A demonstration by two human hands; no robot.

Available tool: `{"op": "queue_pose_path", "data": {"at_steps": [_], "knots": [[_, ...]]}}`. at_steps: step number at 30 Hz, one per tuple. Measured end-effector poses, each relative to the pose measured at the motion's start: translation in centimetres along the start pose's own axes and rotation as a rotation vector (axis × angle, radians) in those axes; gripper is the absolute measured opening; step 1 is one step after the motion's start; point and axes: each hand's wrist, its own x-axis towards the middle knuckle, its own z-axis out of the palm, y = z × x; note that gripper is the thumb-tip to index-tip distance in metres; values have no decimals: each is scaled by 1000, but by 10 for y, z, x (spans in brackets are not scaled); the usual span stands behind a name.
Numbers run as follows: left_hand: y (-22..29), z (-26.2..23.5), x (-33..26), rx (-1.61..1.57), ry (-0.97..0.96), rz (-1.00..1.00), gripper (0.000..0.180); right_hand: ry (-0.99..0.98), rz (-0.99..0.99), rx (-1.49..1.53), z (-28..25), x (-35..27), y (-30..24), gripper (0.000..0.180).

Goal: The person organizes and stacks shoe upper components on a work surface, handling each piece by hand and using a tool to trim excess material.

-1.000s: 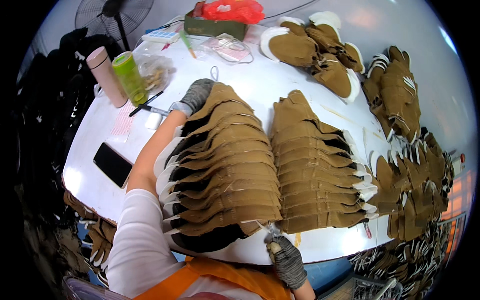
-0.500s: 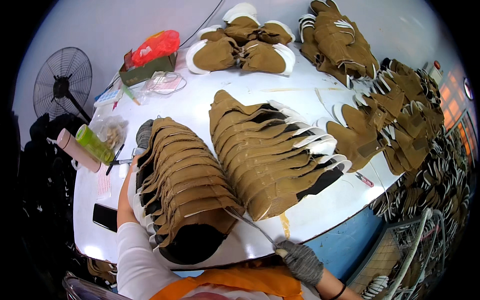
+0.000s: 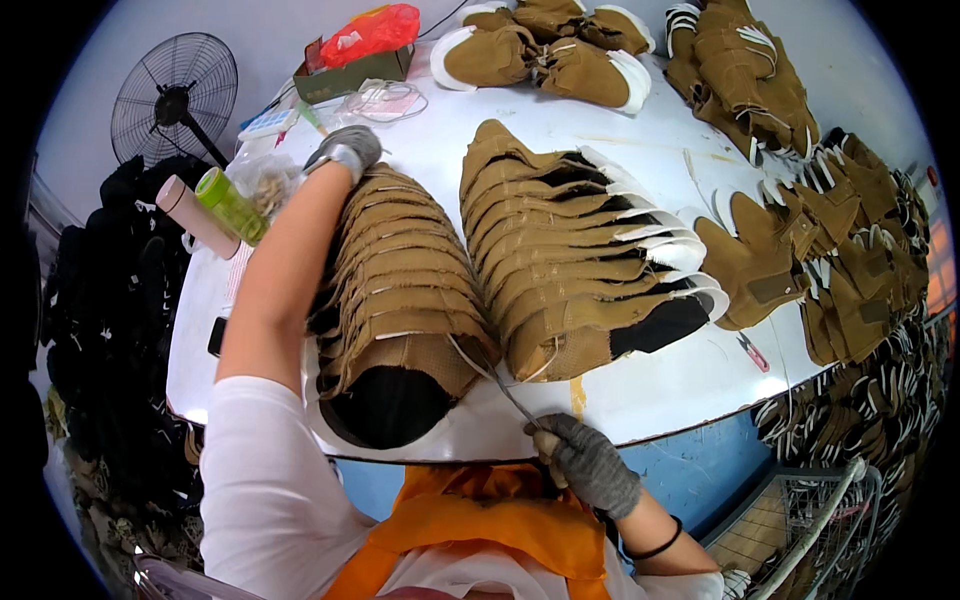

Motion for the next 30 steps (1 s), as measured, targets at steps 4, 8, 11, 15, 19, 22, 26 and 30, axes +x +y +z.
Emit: {"op": "queue_pose_path", "data": {"at_steps": [4, 8, 11, 15, 19, 22, 26, 30], "knots": [[44, -43, -37, -95, -168, -59, 38, 140, -110, -34, 21, -3, 25, 13], [5, 23, 7, 66, -146, 207, 29, 183, 45, -48, 5, -42, 24, 15], [0, 16, -1, 219, -210, 371, 26, 193, 136, -45, -11, -79, 17, 14], [-15, 38, 22, 275, -179, 405, 24, 116, 260, 91, -28, -132, 27, 20], [-23, 47, 35, 264, -170, 409, 25, 120, 348, -19, -39, -164, -1, 24], [-26, 47, 39, 289, -161, 425, 24, 169, 354, -102, -44, -200, 7, 21], [-25, 46, 38, 281, -162, 409, 23, 245, 428, -103, -55, -245, 3, 25], [-17, 43, 33, 175, -136, 386, 23, 441, 613, -17, -81, -300, 9, 39]]}}
